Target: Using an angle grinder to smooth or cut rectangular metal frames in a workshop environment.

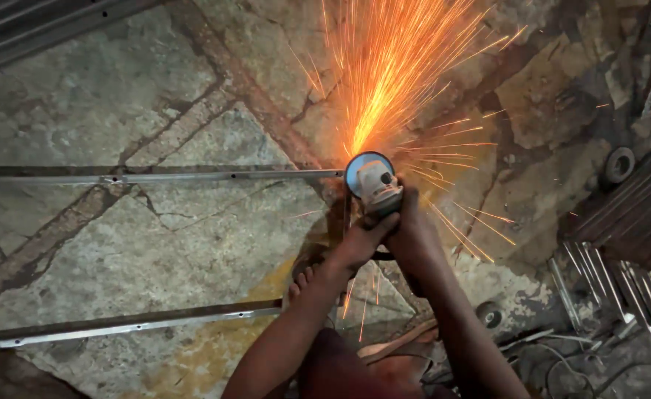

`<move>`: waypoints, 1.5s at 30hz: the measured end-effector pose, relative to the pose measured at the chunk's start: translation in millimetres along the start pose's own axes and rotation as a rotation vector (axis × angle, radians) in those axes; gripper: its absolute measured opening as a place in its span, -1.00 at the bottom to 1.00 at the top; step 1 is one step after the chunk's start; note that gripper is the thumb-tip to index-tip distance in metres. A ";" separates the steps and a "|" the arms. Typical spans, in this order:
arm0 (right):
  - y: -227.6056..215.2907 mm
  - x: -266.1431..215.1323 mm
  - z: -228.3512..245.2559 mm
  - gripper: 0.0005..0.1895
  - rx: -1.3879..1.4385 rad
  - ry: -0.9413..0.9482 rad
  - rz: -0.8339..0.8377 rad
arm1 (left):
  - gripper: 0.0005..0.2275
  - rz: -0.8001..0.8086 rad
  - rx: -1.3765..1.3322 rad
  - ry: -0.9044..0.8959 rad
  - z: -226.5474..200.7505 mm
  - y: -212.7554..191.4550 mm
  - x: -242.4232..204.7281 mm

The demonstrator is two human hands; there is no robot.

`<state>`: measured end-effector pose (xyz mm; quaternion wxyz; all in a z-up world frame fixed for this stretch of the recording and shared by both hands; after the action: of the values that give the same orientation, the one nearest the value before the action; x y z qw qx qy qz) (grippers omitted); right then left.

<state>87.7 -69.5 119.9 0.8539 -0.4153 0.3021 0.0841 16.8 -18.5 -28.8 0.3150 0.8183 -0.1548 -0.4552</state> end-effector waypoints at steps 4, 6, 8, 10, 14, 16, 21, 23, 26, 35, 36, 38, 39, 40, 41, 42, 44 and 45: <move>6.6 -5.4 -3.3 -0.05 -0.152 -0.029 0.013 | -0.49 0.069 -0.059 0.050 -2.6 -2.4 -7.0; 7.2 -14.8 2.0 -0.06 -0.112 -0.022 0.008 | -0.48 0.081 -0.037 0.044 -8.0 1.1 -16.7; 4.1 -20.8 5.1 -0.14 -0.046 -0.005 -0.037 | -0.49 0.079 -0.001 0.007 -12.4 6.9 -21.7; 3.6 -23.2 10.4 -0.12 0.018 0.002 -0.062 | -0.50 0.073 -0.007 0.025 -4.4 6.6 -13.6; 4.5 -20.1 8.5 -0.12 0.018 -0.087 -0.093 | -0.50 0.026 -0.004 0.036 18.6 -0.3 -4.9; 3.6 -18.1 14.3 -0.11 -0.042 -0.053 -0.059 | -0.50 0.031 -0.017 0.033 19.9 -5.3 -2.4; 14.3 -20.9 21.1 -0.08 -0.213 -0.136 0.009 | -0.51 0.073 -0.141 0.088 -8.3 -6.8 -26.8; 8.6 -24.1 20.8 -0.05 -0.264 -0.386 -0.194 | -0.48 0.110 -0.027 0.050 -12.4 0.0 -30.9; 8.8 -22.0 28.0 -0.05 -0.268 -0.183 -0.061 | -0.44 0.075 -0.072 0.043 -10.9 -1.8 -29.9; 7.4 -22.9 25.9 -0.13 -0.292 -0.288 -0.091 | -0.44 0.095 -0.093 0.038 -5.7 0.5 -28.0; 8.1 -23.2 28.9 -0.13 -0.290 -0.296 -0.089 | -0.44 0.089 -0.092 0.045 -5.2 -1.4 -26.3; 7.7 -25.0 31.4 -0.20 -0.076 -0.228 -0.036 | -0.46 0.112 -0.105 0.071 -4.4 -0.8 -24.2; 8.8 -23.2 30.3 -0.20 -0.079 -0.235 -0.033 | -0.46 0.109 -0.109 0.079 -8.4 0.2 -27.2; 8.7 -21.9 27.4 -0.15 -0.116 -0.233 -0.042 | -0.48 0.053 -0.072 0.040 -10.1 0.4 -28.6; 8.3 -19.6 23.6 -0.10 -0.153 -0.231 -0.051 | -0.49 -0.003 -0.035 0.002 -11.7 0.6 -28.8; 7.8 -20.6 26.4 -0.10 -0.154 -0.221 -0.051 | -0.49 0.002 -0.035 -0.007 -7.6 0.1 -27.0; 10.3 -20.3 30.9 -0.11 -0.249 -0.110 -0.022 | -0.45 0.025 -0.102 0.079 -5.4 -3.9 -24.8; 10.7 -23.0 29.2 -0.11 -0.249 -0.111 -0.016 | -0.45 0.019 -0.105 0.078 -4.1 -2.9 -27.3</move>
<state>78.0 -38.0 140.1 0.8118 -0.5151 0.2385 0.1371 5.5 -0.1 -11.4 0.3675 0.8163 -0.1261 -0.4275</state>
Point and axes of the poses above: each hand's wrist, its own x-axis towards the middle knuckle, its own y-axis out of the palm, z = x × y, the point moved 4 cm from there along x, towards the middle knuckle, and after that the axes turned 5 degrees about x, right-handed, at the moved point
